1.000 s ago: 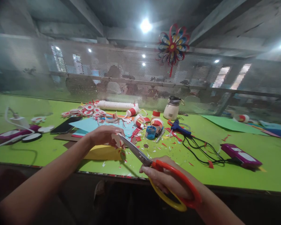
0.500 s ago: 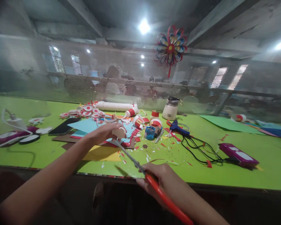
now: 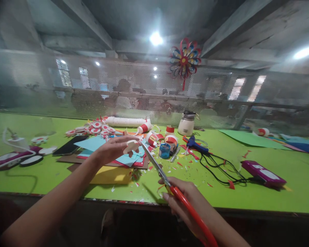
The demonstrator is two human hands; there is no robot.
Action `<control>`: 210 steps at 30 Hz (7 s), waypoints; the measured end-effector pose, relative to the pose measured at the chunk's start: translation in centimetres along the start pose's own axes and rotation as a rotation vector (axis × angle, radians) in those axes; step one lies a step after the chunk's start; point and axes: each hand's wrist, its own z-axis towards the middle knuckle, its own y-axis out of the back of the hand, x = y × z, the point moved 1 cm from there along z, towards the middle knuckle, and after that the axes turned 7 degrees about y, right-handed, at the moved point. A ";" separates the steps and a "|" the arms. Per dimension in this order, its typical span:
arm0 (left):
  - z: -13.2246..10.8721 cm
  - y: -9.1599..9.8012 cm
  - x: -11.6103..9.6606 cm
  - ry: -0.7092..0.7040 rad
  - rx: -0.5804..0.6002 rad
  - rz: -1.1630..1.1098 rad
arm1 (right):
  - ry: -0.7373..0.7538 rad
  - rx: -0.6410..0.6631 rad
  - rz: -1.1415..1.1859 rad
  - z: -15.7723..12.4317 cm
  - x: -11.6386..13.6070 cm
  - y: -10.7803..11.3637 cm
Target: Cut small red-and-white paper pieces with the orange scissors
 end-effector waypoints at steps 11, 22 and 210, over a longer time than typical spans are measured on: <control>-0.1 -0.8 -0.4 -0.041 -0.045 0.054 | -0.057 -0.077 0.042 0.2 1.3 -0.4; 0.4 -0.6 0.2 -0.123 -0.173 0.093 | -0.003 -0.136 -0.080 0.3 0.6 -2.0; 1.9 -1.0 2.4 -0.328 -0.373 0.393 | -0.009 -0.025 0.977 15.3 -1.7 -1.7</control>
